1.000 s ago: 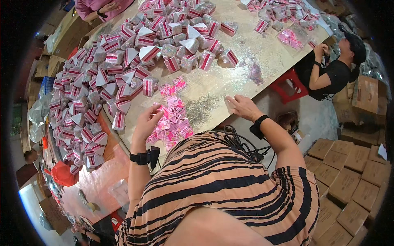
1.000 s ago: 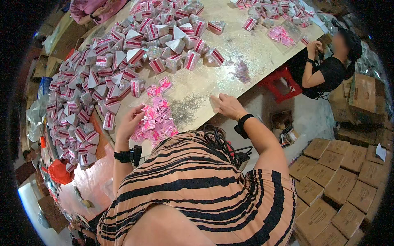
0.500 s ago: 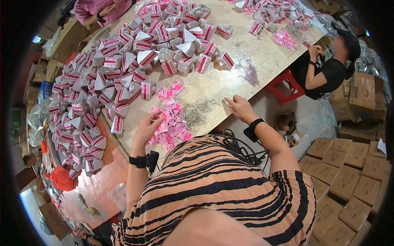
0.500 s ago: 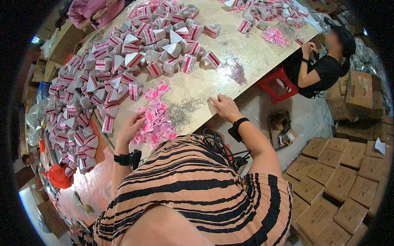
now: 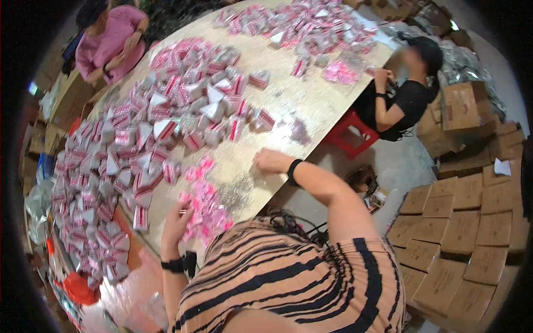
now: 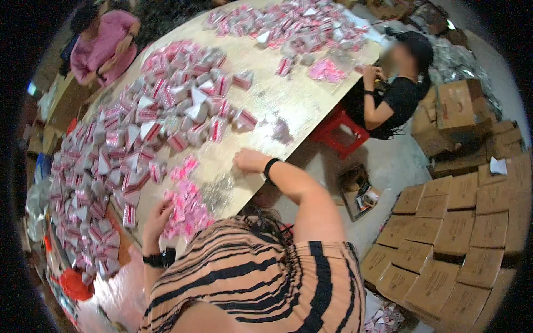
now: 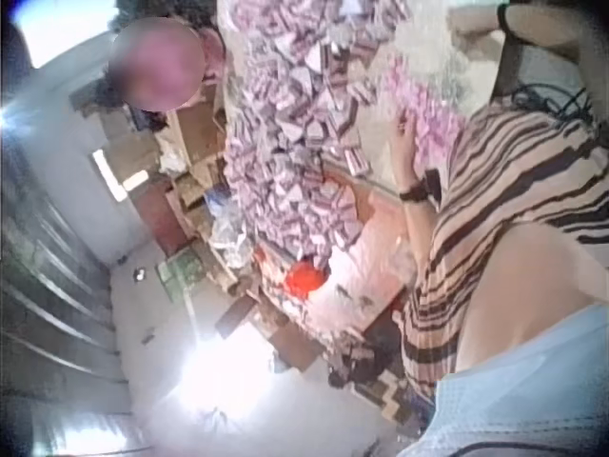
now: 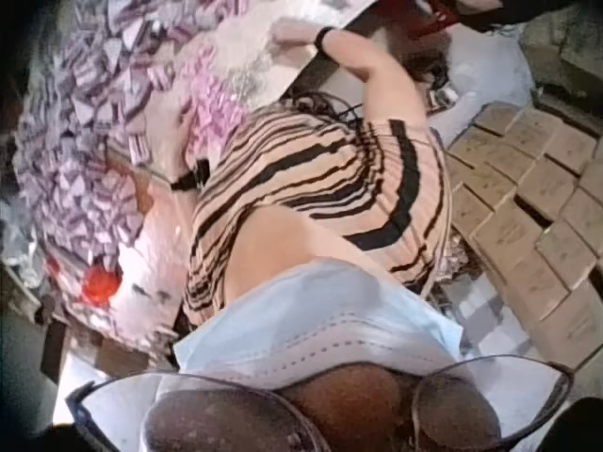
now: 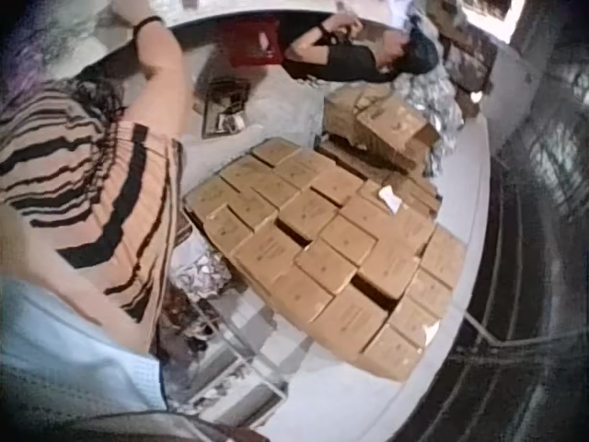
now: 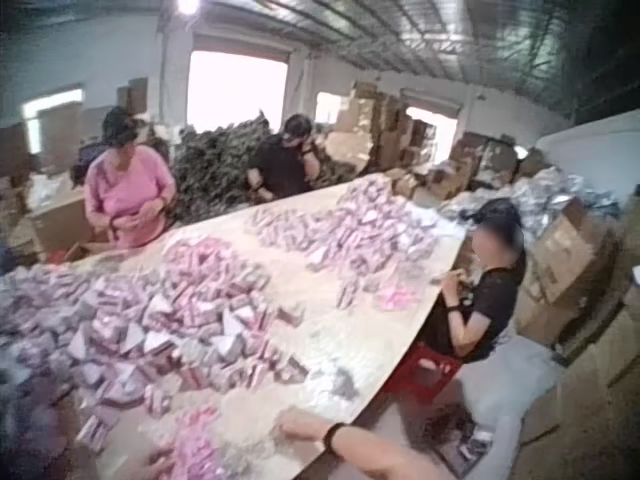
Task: The person places small pink items into clear plastic bags and seals them by hand. The person then places the sealed bags onto a table covered with similar packaged items. Other people are visible in the background performing similar tasks.
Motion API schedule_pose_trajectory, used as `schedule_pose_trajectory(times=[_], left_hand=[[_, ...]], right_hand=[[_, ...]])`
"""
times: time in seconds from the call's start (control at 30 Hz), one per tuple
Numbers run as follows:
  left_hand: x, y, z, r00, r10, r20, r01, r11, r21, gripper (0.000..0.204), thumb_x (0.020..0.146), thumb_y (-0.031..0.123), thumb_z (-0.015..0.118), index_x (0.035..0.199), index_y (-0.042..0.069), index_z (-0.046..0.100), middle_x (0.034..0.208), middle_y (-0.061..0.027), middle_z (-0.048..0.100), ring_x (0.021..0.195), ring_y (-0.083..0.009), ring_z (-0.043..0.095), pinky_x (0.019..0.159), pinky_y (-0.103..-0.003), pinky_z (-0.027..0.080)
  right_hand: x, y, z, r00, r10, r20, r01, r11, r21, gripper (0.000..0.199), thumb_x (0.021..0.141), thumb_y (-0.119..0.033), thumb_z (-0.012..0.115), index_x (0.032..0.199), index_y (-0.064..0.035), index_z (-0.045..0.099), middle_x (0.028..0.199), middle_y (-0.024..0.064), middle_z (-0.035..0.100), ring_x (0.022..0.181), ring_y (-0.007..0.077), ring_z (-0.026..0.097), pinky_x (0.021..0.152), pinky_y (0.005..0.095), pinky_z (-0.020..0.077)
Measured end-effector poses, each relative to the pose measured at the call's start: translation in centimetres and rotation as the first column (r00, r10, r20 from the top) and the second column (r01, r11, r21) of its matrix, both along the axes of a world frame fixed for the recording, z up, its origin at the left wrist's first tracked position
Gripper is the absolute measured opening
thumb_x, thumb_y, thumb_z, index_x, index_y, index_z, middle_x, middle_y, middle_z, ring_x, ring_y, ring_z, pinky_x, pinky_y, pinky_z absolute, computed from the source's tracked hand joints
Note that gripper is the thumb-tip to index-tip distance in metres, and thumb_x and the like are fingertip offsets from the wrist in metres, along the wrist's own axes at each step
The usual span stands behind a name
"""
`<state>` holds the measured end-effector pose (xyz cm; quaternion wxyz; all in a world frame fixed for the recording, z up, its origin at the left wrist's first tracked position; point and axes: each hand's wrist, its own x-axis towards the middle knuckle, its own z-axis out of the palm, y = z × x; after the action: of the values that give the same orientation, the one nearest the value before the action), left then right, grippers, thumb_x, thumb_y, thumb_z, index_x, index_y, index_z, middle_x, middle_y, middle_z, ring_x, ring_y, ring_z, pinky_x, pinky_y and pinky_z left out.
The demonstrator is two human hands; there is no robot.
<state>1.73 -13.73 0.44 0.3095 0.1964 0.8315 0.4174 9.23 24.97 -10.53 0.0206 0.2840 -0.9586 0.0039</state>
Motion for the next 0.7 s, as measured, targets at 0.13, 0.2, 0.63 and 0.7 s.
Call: schedule_pose_trajectory(times=[0.13,0.2,0.63,0.7], left_hand=[[1.0,-0.8,0.5,0.994,0.084,0.063,-0.083,0.996,-0.019,0.038,0.084,0.018,0.057,0.118,0.002,0.055,0.095,-0.011,0.061,0.085,-0.0168,0.056,0.075,-0.029,0.045],[1.0,-0.9,0.2,0.991,0.099,0.094,-0.1,0.995,0.004,0.038,0.084,0.017,0.057,0.119,0.002,0.055,0.096,-0.0106,0.061,0.085,-0.0158,0.056,0.075,-0.028,0.045],[-0.1,3.1,-0.4,0.992,0.002,0.129,-0.014,0.995,0.095,0.038,0.085,0.019,0.058,0.118,0.0,0.054,0.096,-0.0077,0.06,0.087,-0.0143,0.055,0.077,-0.028,0.044],[-0.5,4.7,-0.5,0.991,-0.033,0.133,0.015,0.991,0.13,0.036,0.086,0.019,0.058,0.116,-0.001,0.055,0.094,-0.0074,0.061,0.086,-0.0141,0.055,0.077,-0.028,0.045]], right_hand=[[-0.4,-0.9,1.6,0.996,0.078,0.047,-0.084,0.985,0.153,0.008,0.07,-0.013,0.056,0.065,-0.0109,0.063,0.082,0.0015,0.059,0.084,0.0178,0.057,0.074,0.0313,0.0434],[-0.4,-0.9,1.3,0.995,0.087,0.045,-0.091,0.989,0.117,0.009,0.071,-0.012,0.057,0.068,-0.0098,0.065,0.082,0.0016,0.061,0.085,0.0191,0.058,0.074,0.0324,0.0439],[-0.7,-0.8,5.1,0.994,0.099,-0.037,-0.097,0.993,0.063,0.007,0.07,-0.016,0.059,0.069,-0.0101,0.063,0.071,0.0044,0.062,0.074,0.0203,0.061,0.071,0.0331,0.0424],[-1.1,-1.4,6.4,0.997,0.069,-0.044,-0.068,0.997,0.022,0.006,0.069,-0.016,0.059,0.068,-0.0104,0.061,0.069,0.0051,0.062,0.071,0.021,0.061,0.071,0.0335,0.0426]])
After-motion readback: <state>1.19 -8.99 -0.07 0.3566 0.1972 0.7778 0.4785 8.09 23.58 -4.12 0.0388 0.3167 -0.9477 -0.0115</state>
